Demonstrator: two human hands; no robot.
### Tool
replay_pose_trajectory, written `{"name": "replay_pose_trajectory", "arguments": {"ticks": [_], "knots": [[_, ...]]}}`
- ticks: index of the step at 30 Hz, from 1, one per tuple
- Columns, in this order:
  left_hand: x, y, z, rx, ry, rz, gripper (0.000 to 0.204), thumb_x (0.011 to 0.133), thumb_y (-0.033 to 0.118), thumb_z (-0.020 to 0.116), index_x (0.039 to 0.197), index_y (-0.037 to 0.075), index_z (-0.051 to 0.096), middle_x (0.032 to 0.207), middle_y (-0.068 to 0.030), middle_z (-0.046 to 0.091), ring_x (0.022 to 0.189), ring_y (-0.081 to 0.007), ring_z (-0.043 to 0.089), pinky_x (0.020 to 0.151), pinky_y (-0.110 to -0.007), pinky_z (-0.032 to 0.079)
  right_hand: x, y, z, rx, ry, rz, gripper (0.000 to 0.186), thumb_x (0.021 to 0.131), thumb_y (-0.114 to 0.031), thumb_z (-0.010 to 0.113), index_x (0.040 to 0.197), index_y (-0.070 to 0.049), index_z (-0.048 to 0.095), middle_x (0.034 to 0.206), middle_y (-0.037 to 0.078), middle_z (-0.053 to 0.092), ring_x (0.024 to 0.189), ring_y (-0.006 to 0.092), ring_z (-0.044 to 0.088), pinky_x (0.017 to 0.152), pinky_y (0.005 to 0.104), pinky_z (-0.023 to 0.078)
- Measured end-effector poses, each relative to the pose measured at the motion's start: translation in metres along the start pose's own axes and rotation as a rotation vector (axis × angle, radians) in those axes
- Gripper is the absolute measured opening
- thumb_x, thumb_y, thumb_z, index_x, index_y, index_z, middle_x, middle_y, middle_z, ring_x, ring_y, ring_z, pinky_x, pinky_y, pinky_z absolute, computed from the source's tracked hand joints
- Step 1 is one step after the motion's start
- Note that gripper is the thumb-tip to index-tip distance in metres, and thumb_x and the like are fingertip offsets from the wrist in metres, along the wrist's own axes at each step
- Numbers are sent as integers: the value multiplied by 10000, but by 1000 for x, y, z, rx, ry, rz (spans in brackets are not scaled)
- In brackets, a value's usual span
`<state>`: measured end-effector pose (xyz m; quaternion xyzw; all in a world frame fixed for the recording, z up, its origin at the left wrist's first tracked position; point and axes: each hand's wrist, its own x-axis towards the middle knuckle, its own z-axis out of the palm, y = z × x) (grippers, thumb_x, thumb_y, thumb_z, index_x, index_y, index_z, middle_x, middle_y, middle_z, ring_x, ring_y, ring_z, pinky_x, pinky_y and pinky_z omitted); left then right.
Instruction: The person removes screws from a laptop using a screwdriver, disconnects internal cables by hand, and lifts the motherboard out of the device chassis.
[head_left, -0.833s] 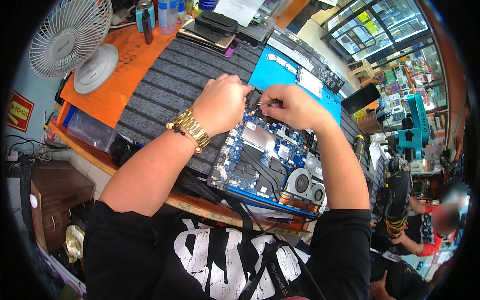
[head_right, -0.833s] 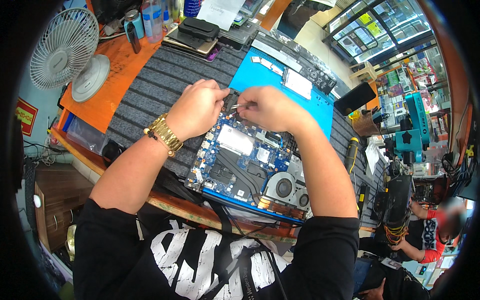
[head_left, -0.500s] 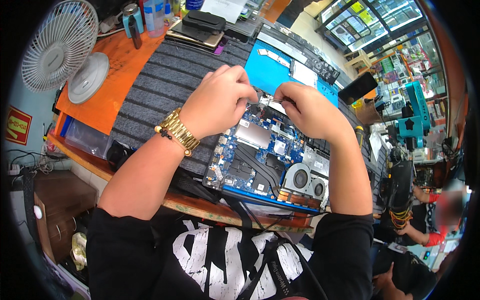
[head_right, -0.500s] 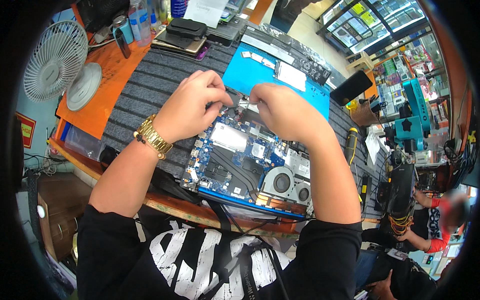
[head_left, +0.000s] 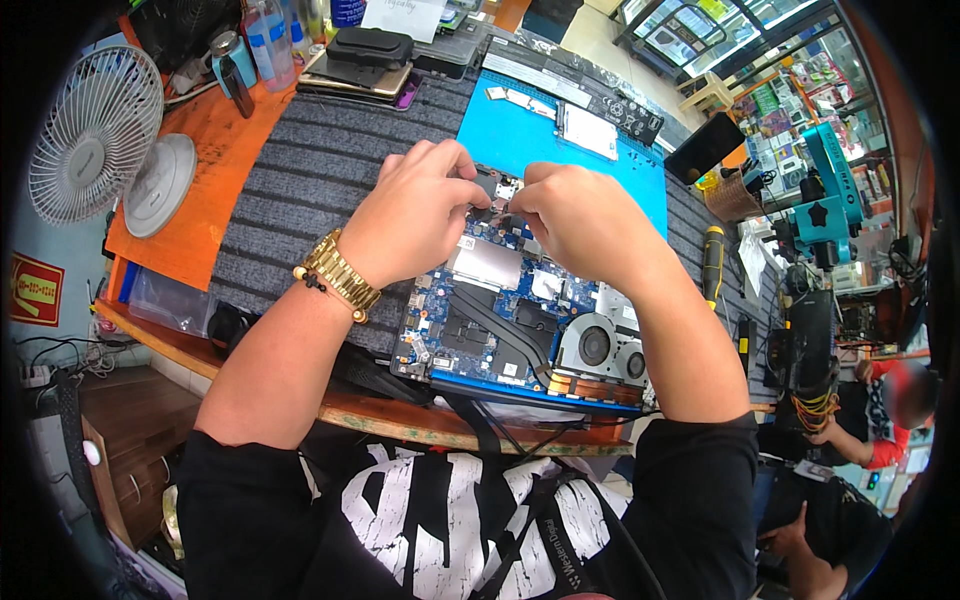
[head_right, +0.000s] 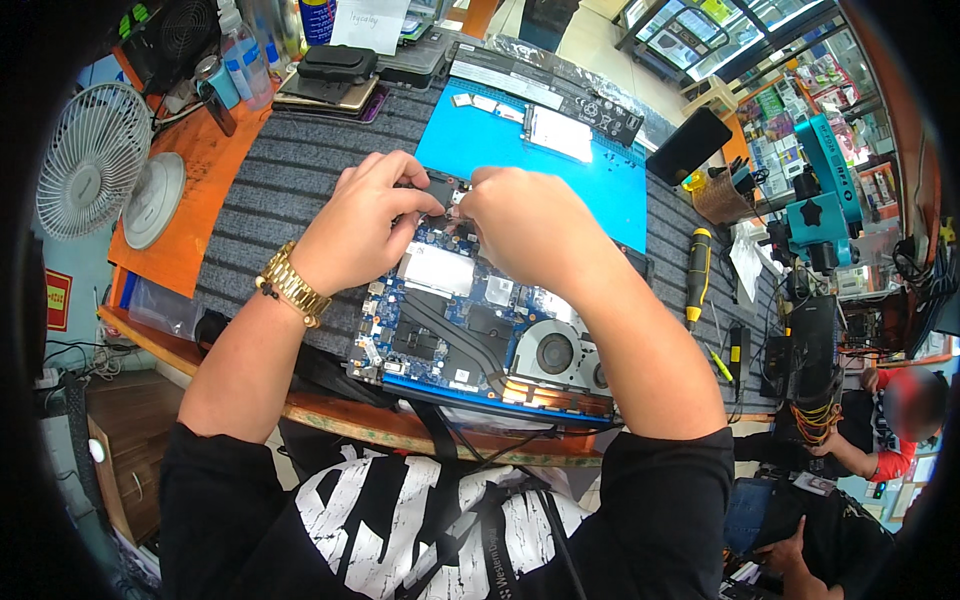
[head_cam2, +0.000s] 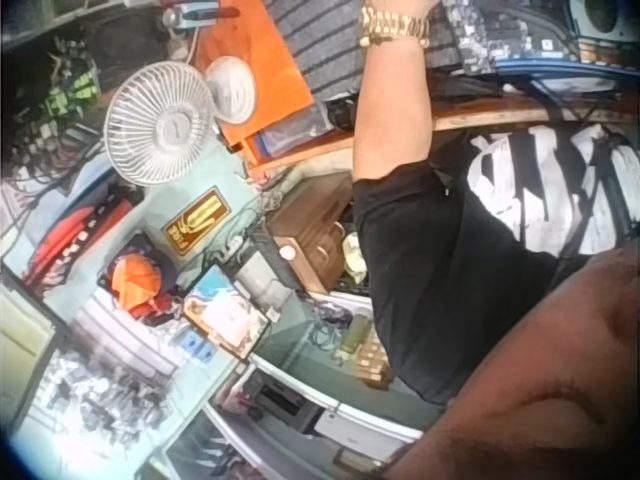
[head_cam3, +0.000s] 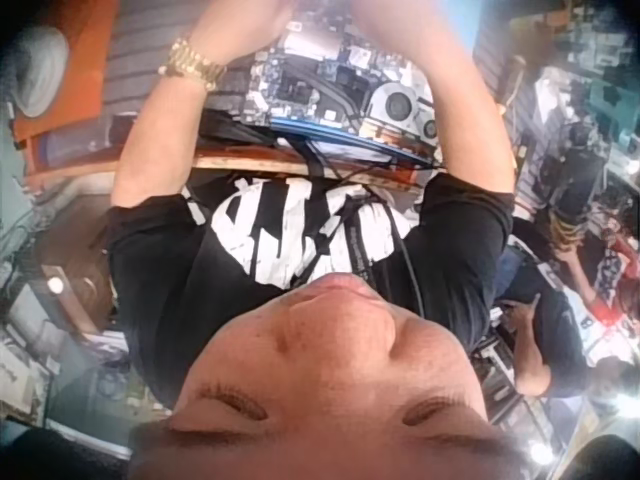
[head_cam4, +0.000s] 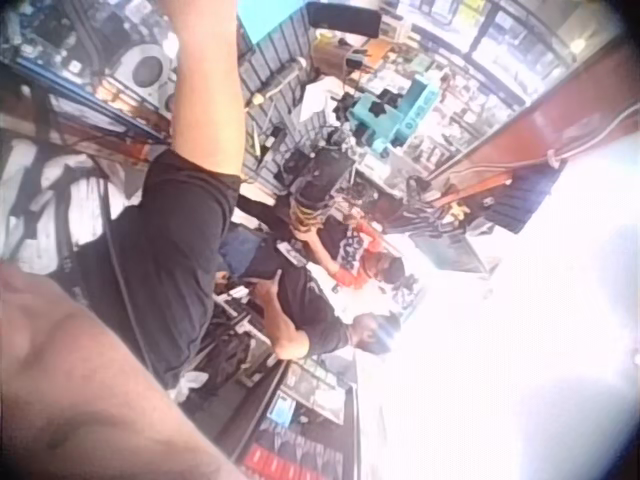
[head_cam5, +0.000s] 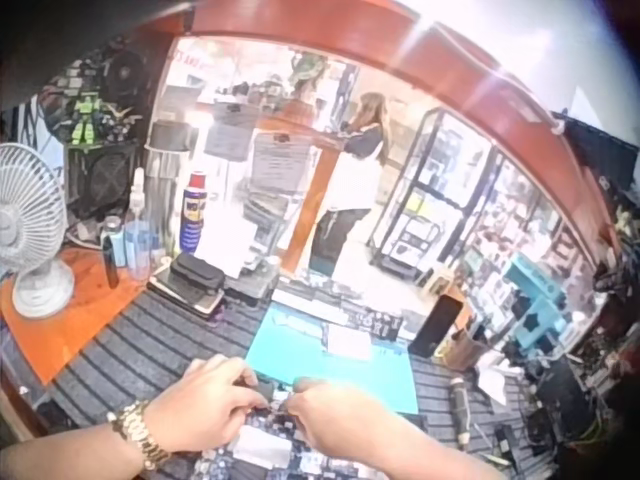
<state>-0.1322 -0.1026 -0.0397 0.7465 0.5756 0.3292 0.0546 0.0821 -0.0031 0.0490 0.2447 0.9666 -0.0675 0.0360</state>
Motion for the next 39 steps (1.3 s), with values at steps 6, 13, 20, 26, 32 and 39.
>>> {"name": "replay_pose_trajectory", "arguments": {"ticks": [6, 13, 20, 26, 32, 39], "knots": [[-1, -1, 1, 2, 1, -3, 214, 925, 19, 740, 1069, 128, 855, 1224, -48, 664, 1231, -280, 634, 1059, -456, 477, 3, -4, 2, -14, -16, -1, 212, 923, -46, 742, 1074, -108, 879, 1127, 152, 788, 981, 389, 799, 884, 490, 658], [1, -5, 2, -63, 46, 12, 217, 922, -2, 742, 1071, 108, 855, 1182, -67, 685, 1171, -297, 677, 1038, -455, 510, -1, -9, 13, -7, 10, 12, 214, 911, -15, 715, 1073, -44, 852, 1110, 204, 771, 982, 422, 796, 889, 505, 659], [3, -8, 3, -117, 91, 50, 182, 911, -48, 736, 1034, 30, 845, 1153, -127, 706, 1114, -335, 707, 976, -430, 595, -11, -12, 33, 119, 158, 26, 230, 947, -11, 673, 1127, 29, 812, 1097, 254, 750, 995, 446, 783, 897, 512, 643], [4, -7, 4, -136, 104, 29, 159, 905, -16, 728, 985, 43, 852, 1135, -118, 730, 1115, -343, 709, 1002, -465, 592, -17, -14, 45, 127, 212, 37, 260, 990, -27, 648, 1203, 53, 775, 1152, 249, 731, 994, 443, 779, 880, 510, 644], [3, -5, 2, -141, 93, 17, 154, 905, -13, 736, 987, 34, 857, 1136, -128, 735, 1115, -347, 715, 1004, -457, 603, -19, -13, 49, 125, 213, 52, 231, 1018, -46, 644, 1193, 54, 756, 1165, 231, 719, 1001, 430, 774, 861, 511, 648], [3, -4, 0, -135, 68, 14, 124, 925, 27, 813, 1038, 45, 863, 1163, -120, 723, 1098, -312, 729, 951, -411, 620, -21, -11, 55, 151, 241, 54, 205, 1028, -57, 649, 1178, 49, 740, 1130, 214, 699, 992, 429, 761, 840, 514, 646]]}}
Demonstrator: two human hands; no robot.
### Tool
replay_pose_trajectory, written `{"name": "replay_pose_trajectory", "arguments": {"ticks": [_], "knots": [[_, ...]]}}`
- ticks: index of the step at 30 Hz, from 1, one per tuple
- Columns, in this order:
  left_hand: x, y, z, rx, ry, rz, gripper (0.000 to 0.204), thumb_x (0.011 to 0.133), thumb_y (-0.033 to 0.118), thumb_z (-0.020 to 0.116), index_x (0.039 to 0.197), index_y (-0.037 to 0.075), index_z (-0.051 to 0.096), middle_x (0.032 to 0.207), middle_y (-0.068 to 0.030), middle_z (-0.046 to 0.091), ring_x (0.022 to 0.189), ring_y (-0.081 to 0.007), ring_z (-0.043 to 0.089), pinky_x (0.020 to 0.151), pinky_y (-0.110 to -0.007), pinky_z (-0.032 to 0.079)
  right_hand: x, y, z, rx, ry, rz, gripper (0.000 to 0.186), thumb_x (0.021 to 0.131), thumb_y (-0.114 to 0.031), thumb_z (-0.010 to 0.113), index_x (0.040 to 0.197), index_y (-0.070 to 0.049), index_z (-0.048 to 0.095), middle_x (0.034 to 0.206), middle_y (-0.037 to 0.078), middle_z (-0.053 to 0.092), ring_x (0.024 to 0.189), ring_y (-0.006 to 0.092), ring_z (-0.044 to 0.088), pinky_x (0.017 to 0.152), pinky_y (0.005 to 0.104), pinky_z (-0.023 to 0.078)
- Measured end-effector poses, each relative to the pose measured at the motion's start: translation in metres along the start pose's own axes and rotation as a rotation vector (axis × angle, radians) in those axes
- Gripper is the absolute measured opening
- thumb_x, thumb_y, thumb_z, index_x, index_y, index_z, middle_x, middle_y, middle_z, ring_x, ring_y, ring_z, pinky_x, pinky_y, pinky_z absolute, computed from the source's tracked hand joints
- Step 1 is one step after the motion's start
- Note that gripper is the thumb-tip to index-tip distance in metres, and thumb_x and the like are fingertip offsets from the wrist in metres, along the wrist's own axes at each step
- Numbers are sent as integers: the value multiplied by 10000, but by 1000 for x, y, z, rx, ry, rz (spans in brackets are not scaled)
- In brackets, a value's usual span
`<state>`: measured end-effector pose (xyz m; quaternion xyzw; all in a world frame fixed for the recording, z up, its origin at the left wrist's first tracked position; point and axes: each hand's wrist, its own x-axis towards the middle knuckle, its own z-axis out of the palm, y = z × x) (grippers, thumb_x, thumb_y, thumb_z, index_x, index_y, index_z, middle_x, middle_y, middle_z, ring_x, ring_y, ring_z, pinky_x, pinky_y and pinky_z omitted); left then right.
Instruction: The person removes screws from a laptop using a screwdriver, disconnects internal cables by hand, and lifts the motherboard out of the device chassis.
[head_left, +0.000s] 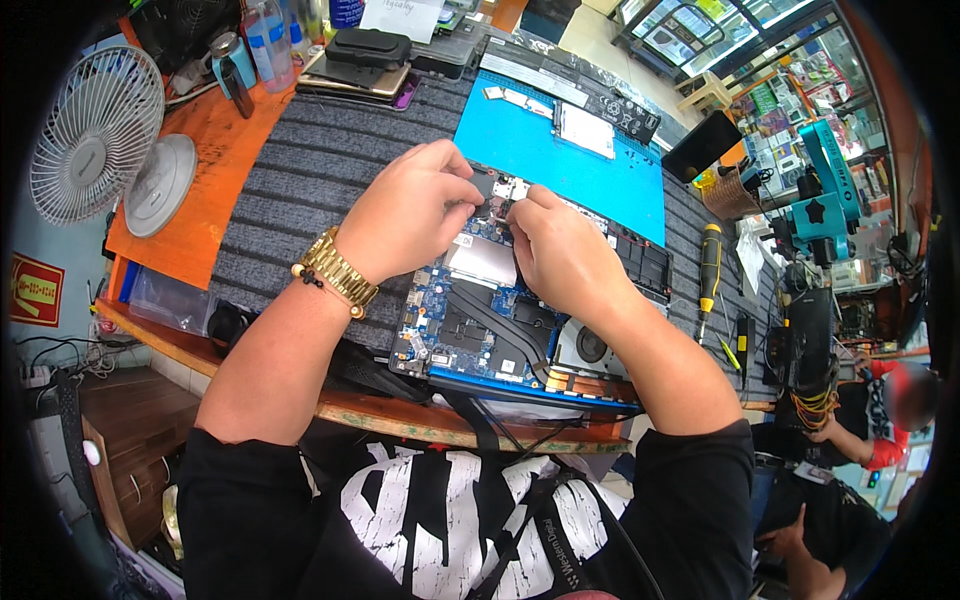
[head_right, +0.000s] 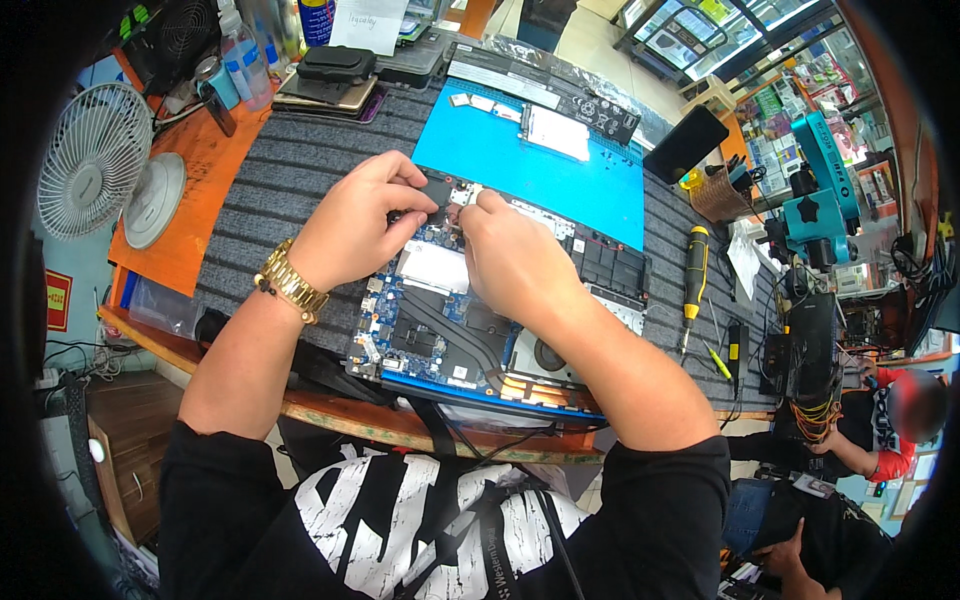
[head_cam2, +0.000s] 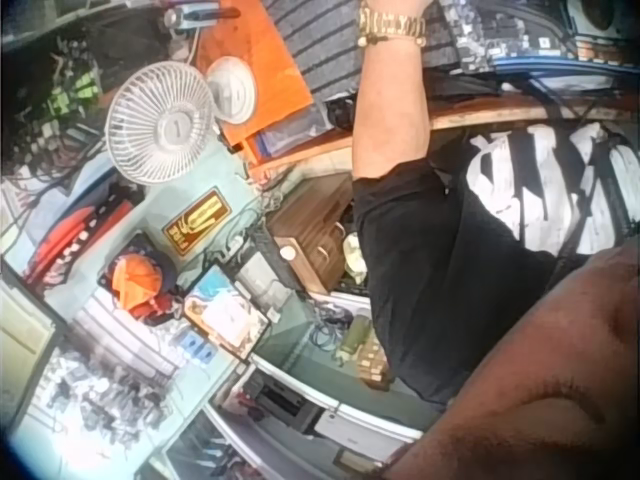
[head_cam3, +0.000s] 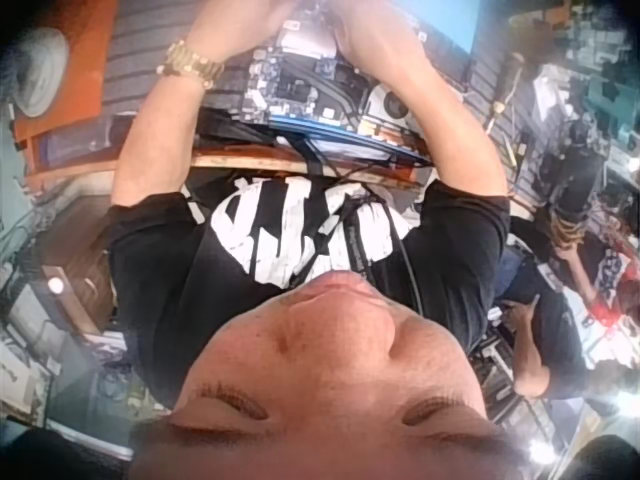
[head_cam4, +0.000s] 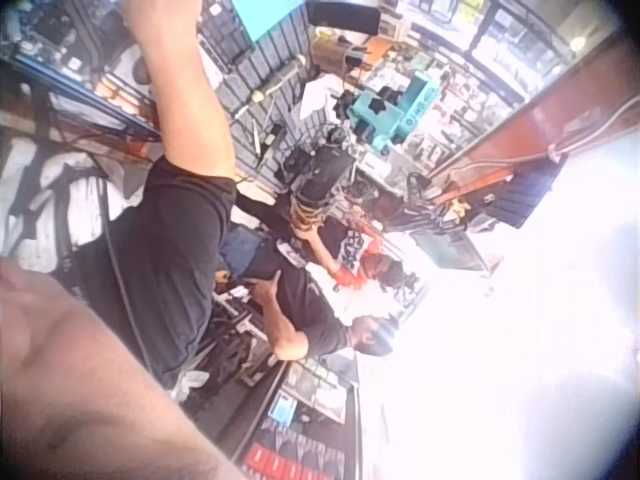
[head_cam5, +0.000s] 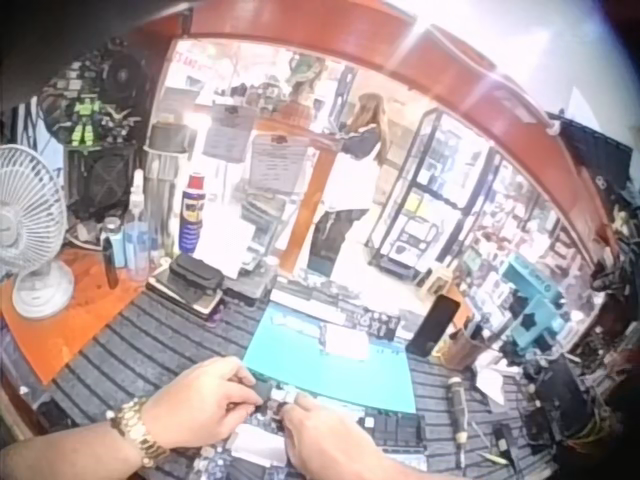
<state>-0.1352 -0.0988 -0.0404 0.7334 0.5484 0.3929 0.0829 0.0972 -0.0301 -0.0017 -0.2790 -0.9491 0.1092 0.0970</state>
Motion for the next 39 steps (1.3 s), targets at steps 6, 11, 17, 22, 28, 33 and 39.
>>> {"name": "replay_pose_trajectory", "arguments": {"ticks": [6, 11, 17, 22, 28, 33, 39], "knots": [[0, 0, 1, 40, -5, 13, 114, 915, 59, 849, 1027, 55, 870, 1157, -112, 724, 1110, -305, 723, 952, -409, 618, -1, 2, 3, 9, 9, 9, 150, 1034, -63, 650, 1124, 42, 710, 1115, 209, 687, 980, 436, 756, 827, 522, 645], [1, 0, 1, 52, 0, 17, 122, 906, 63, 859, 1027, 59, 871, 1152, -106, 725, 1123, -307, 716, 977, -418, 606, -1, 3, 8, 87, 55, 37, 63, 1000, -9, 691, 1034, 39, 714, 1028, 228, 685, 956, 472, 714, 846, 532, 594], [1, 1, 2, 54, 7, 13, 140, 877, 106, 899, 1004, 61, 864, 1133, -99, 725, 1099, -312, 715, 956, -429, 596, -2, 7, 8, 57, 25, 0, 139, 1012, -48, 665, 1102, 55, 689, 1109, 233, 685, 984, 453, 750, 833, 532, 642], [6, 1, 1, 146, 9, 91, 133, 862, 155, 908, 957, 80, 851, 1064, -62, 729, 1027, -300, 715, 933, -447, 573, 1, 7, 6, 87, 57, -28, 150, 1005, -40, 668, 1103, 60, 722, 1075, 243, 693, 969, 466, 746, 850, 534, 628], [8, 2, 5, 345, -43, 211, 69, 927, 198, 823, 902, 133, 828, 993, 7, 734, 954, -259, 705, 933, -432, 554, 0, 6, 1, 77, 63, -56, 226, 991, -35, 665, 1169, 47, 777, 1095, 251, 722, 959, 464, 760, 863, 535, 629], [9, 4, 5, 401, -79, 216, 66, 931, 168, 829, 961, 110, 822, 1026, -3, 770, 959, -264, 711, 951, -426, 541, 2, 7, 1, 70, 38, -18, 172, 984, -21, 671, 1109, 43, 771, 1092, 244, 733, 968, 458, 763, 868, 525, 629], [12, -1, 3, 441, -109, 278, 74, 919, 160, 838, 959, 103, 815, 1006, -15, 785, 939, -261, 727, 940, -423, 541, 3, 8, 7, 12, 67, -58, 153, 927, 11, 682, 1042, 39, 779, 1106, 245, 750, 979, 442, 780, 879, 507, 647]]}}
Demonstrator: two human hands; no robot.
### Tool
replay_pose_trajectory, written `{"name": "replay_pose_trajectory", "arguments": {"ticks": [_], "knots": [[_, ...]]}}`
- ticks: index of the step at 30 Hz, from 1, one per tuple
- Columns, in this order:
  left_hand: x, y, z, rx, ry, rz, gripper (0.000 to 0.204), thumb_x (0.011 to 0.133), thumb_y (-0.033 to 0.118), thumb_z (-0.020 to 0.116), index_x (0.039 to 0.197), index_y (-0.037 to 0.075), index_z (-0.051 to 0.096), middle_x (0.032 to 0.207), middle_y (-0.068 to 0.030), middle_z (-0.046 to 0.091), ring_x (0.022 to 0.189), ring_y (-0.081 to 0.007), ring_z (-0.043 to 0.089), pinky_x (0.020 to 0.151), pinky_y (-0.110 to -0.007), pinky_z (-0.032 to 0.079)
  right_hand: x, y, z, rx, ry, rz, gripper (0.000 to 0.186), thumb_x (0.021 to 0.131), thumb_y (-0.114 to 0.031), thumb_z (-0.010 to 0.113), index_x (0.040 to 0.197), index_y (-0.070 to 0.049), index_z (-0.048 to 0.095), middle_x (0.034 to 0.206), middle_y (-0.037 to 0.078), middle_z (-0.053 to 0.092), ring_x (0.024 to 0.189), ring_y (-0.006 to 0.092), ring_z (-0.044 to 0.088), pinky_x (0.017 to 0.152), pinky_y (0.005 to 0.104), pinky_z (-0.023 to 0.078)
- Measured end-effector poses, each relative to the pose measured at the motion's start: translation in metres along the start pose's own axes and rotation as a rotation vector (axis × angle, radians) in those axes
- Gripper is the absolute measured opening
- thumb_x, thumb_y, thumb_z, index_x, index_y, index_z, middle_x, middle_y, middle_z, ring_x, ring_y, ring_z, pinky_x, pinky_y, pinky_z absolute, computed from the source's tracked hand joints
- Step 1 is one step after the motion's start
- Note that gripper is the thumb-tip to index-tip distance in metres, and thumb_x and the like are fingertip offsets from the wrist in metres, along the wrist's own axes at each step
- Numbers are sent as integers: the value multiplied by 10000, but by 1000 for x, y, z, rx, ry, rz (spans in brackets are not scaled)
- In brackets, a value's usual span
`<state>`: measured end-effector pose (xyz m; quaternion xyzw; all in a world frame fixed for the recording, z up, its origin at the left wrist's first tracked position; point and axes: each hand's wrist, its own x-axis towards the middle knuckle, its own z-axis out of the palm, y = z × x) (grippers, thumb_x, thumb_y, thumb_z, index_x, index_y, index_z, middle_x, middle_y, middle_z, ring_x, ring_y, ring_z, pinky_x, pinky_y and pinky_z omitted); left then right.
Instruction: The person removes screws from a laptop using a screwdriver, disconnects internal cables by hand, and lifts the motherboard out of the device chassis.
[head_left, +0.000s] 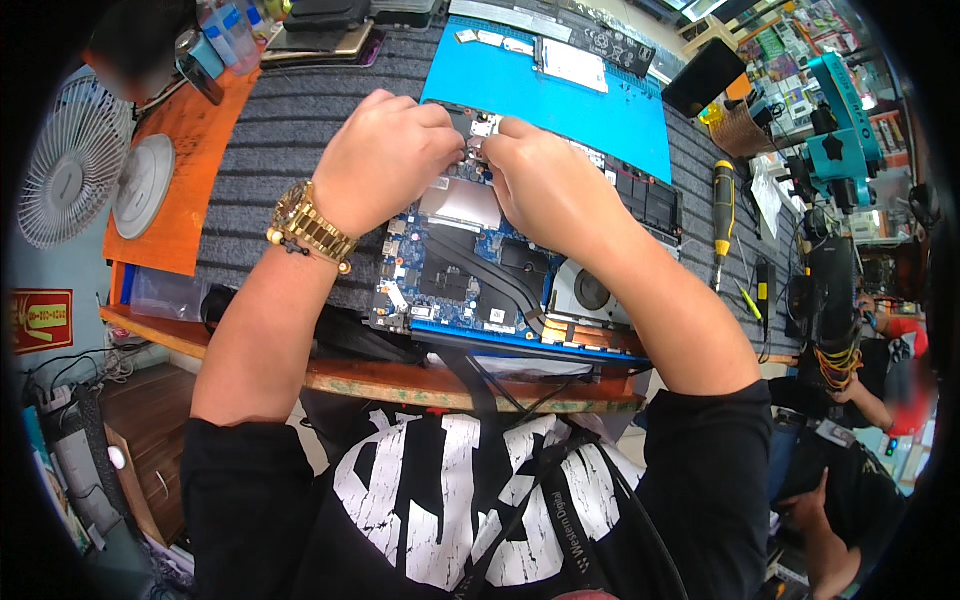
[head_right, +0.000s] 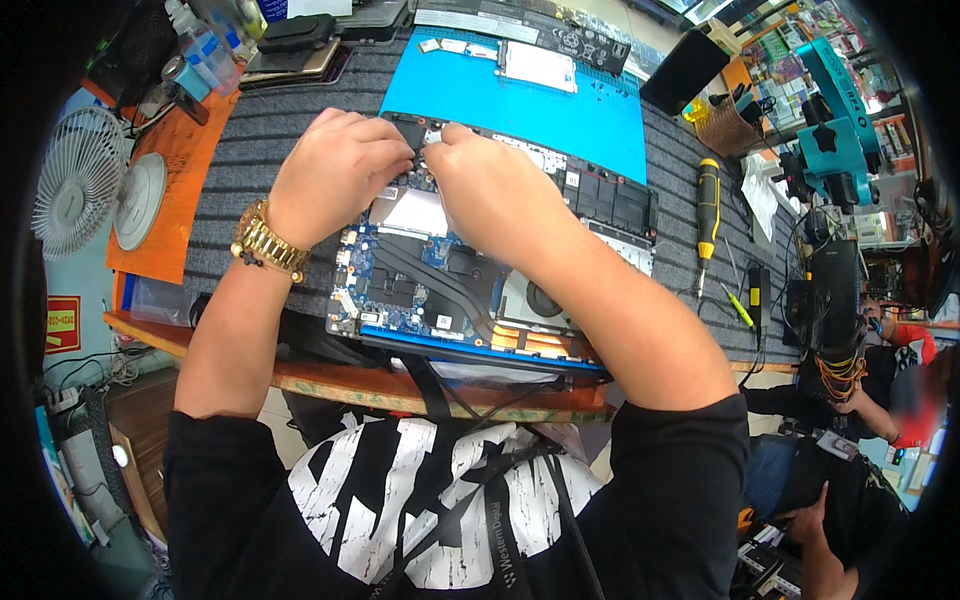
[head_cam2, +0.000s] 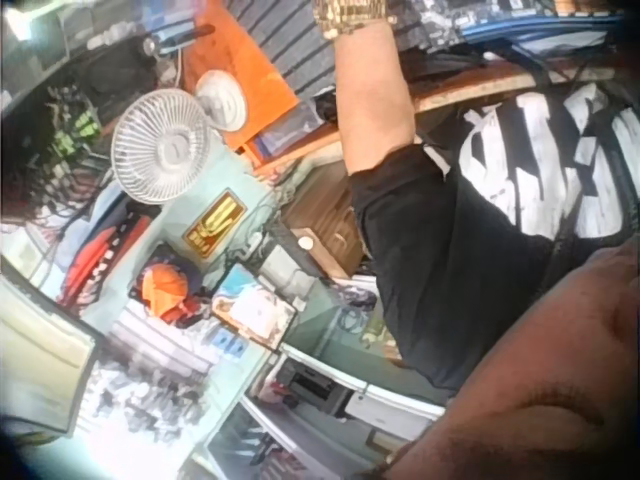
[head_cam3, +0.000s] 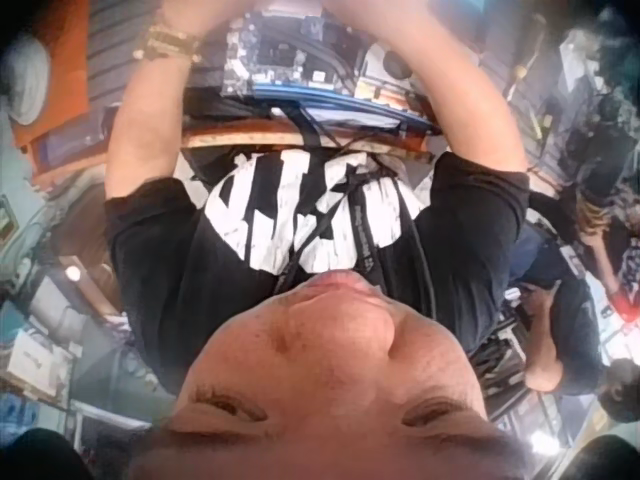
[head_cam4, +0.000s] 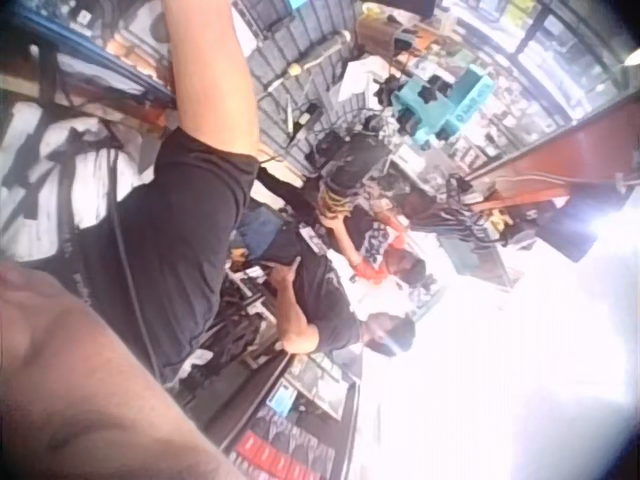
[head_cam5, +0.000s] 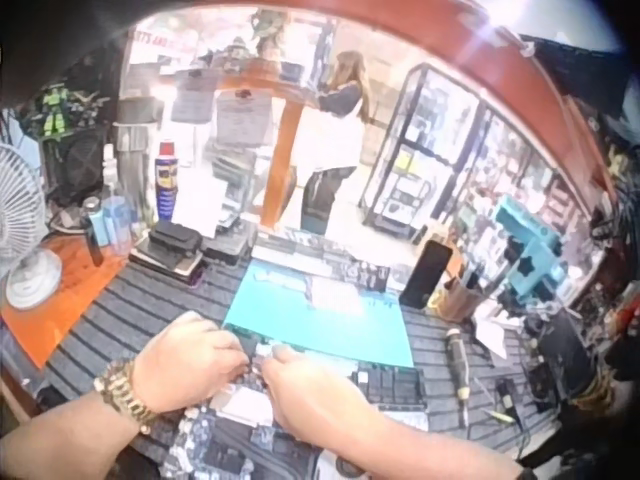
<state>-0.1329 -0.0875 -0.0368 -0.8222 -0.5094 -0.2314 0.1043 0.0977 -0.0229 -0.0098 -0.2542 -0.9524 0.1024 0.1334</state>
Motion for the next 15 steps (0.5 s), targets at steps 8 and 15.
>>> {"name": "replay_pose_trajectory", "arguments": {"ticks": [8, 15], "knots": [[4, -10, 1, 70, 36, 187, 45, 923, 167, 757, 930, 127, 777, 929, -3, 731, 915, -216, 745, 926, -402, 560, 3, 1, 2, -49, -23, -7, 172, 895, 20, 714, 1035, 8, 814, 1137, 215, 773, 1028, 409, 796, 888, 479, 661], [7, -16, 0, 103, -6, 269, 40, 926, 165, 746, 909, 132, 733, 903, -6, 719, 835, -212, 741, 894, -380, 557, 8, -1, -2, -43, -69, 16, 127, 951, -28, 702, 1022, 22, 795, 1107, 232, 766, 1008, 431, 782, 898, 505, 646]]}}
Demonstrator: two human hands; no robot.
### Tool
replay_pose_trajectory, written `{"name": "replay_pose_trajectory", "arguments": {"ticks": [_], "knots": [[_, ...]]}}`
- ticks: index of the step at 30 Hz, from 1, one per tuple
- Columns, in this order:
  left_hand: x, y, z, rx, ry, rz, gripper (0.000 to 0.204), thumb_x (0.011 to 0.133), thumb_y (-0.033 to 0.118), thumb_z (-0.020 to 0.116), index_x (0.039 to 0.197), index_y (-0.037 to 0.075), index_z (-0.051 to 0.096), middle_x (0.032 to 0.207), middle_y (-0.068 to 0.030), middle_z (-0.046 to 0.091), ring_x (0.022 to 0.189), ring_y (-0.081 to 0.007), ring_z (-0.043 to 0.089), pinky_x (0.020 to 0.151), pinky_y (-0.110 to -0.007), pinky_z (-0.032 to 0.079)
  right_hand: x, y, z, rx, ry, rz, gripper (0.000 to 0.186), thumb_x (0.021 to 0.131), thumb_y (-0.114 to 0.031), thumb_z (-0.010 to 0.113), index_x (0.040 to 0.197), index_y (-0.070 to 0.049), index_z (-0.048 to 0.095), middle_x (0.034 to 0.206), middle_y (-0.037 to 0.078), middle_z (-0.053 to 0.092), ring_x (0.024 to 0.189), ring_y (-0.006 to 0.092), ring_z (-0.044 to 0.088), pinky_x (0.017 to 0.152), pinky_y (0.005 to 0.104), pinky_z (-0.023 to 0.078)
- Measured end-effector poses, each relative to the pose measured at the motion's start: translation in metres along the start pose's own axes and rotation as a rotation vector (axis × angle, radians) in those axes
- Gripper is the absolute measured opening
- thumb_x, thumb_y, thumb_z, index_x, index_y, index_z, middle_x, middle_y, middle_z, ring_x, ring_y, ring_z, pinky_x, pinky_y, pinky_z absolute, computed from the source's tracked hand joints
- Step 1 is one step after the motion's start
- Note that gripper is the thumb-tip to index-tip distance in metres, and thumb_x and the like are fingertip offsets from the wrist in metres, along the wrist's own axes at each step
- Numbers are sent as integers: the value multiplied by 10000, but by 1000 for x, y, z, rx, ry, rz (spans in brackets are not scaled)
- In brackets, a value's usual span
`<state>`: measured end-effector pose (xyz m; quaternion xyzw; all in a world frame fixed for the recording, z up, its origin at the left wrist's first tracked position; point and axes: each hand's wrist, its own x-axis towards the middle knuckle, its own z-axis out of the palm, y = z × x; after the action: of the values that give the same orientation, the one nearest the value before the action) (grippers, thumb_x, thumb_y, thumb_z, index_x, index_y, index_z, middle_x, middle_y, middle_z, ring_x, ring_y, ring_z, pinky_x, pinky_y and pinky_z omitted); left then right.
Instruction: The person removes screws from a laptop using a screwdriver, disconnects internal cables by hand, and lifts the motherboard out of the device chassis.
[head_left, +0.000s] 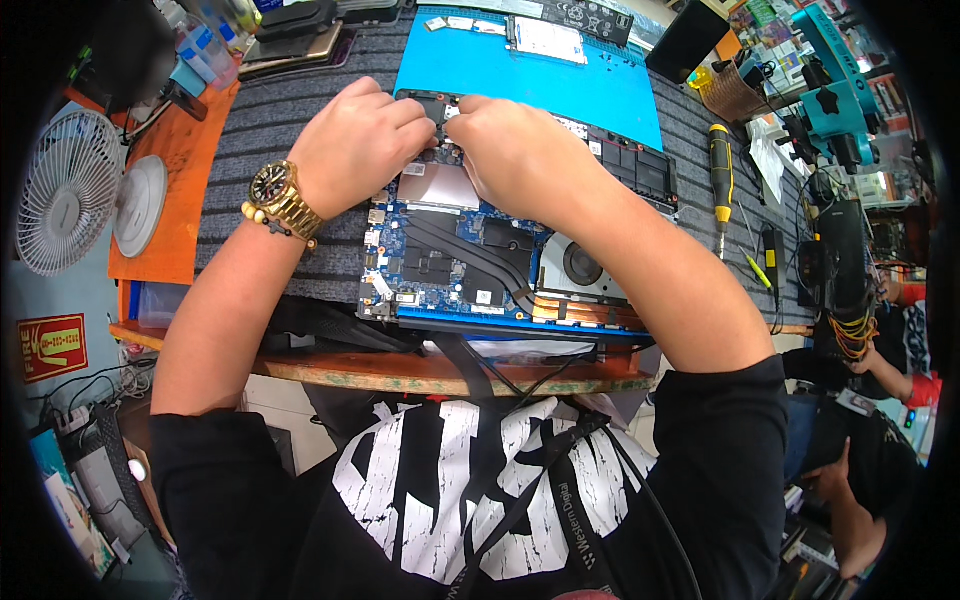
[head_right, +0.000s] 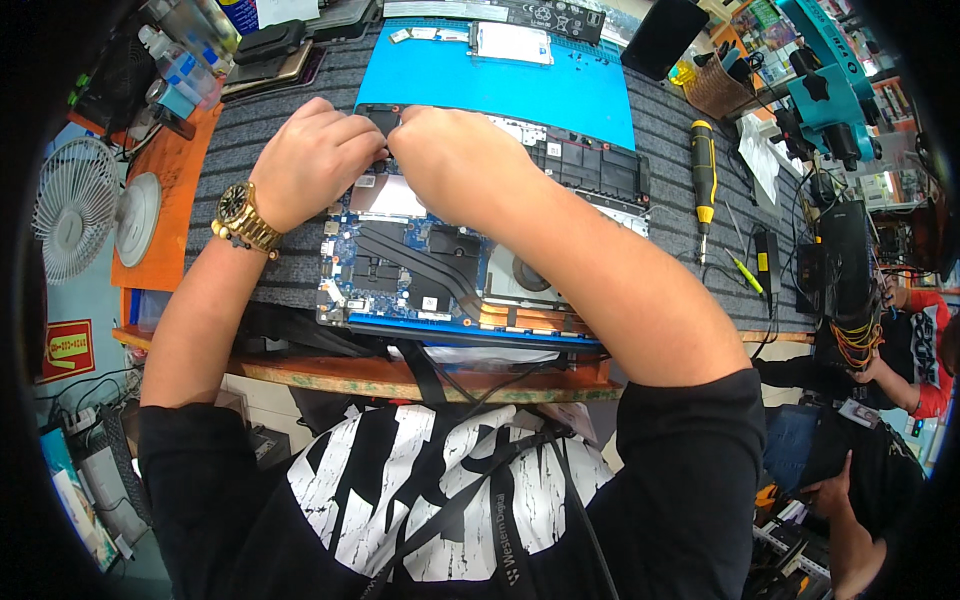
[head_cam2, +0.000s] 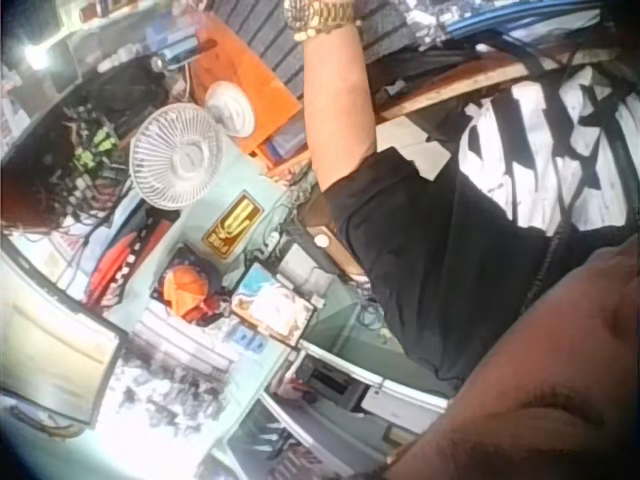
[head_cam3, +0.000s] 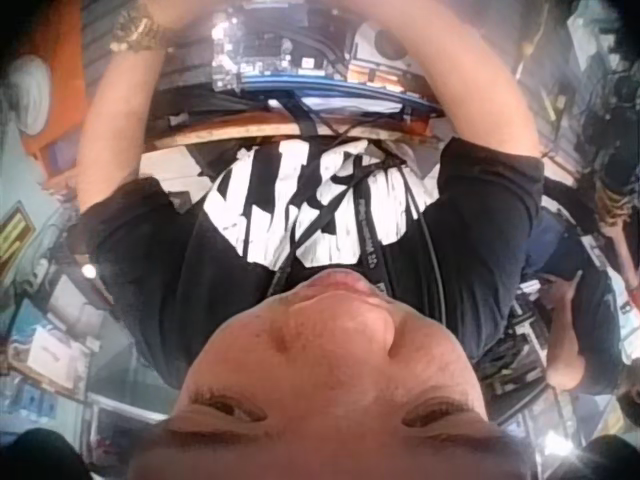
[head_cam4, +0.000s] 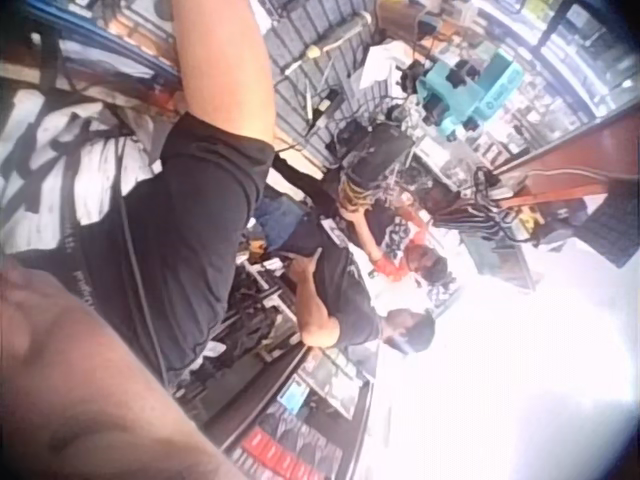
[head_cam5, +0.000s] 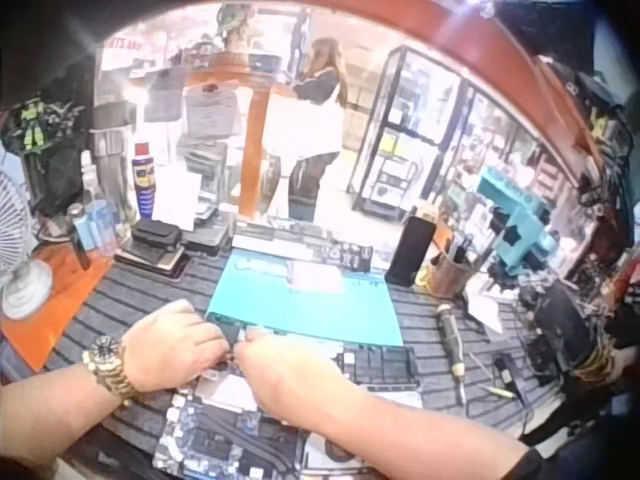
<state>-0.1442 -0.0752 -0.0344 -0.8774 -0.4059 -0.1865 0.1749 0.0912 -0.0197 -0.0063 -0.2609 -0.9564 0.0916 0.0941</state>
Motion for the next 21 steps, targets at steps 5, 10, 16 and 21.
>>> {"name": "replay_pose_trajectory", "arguments": {"ticks": [5, 10, 16, 21], "knots": [[3, -4, 1, 15, 29, 28, 51, 937, 158, 735, 892, 139, 719, 862, 6, 716, 786, -195, 733, 856, -367, 541, 2, -2, -3, -37, -52, 24, 183, 917, 8, 726, 1064, 4, 835, 1169, 217, 787, 1065, 394, 809, 912, 464, 675], [6, -6, 0, -1, 53, 22, 71, 949, 170, 734, 888, 141, 713, 844, 10, 719, 768, -193, 727, 842, -372, 528, 0, 0, 0, 15, 5, 2, 127, 965, -32, 678, 1011, 28, 779, 1075, 241, 761, 998, 446, 773, 910, 523, 635], [6, -4, 0, 1, 83, -17, 71, 962, 176, 777, 922, 130, 739, 905, 9, 765, 788, -196, 727, 857, -387, 511, 0, 3, 4, 2, -18, 31, 135, 983, -41, 665, 1015, 26, 778, 1078, 232, 758, 1036, 439, 766, 926, 519, 630], [4, -5, -4, -51, 40, -18, 64, 952, 157, 821, 960, 113, 775, 962, 2, 798, 836, -199, 741, 872, -388, 508, -1, 4, 0, 41, 9, 71, 131, 990, -52, 674, 997, 15, 786, 1075, 220, 755, 1036, 434, 757, 917, 515, 622]]}}
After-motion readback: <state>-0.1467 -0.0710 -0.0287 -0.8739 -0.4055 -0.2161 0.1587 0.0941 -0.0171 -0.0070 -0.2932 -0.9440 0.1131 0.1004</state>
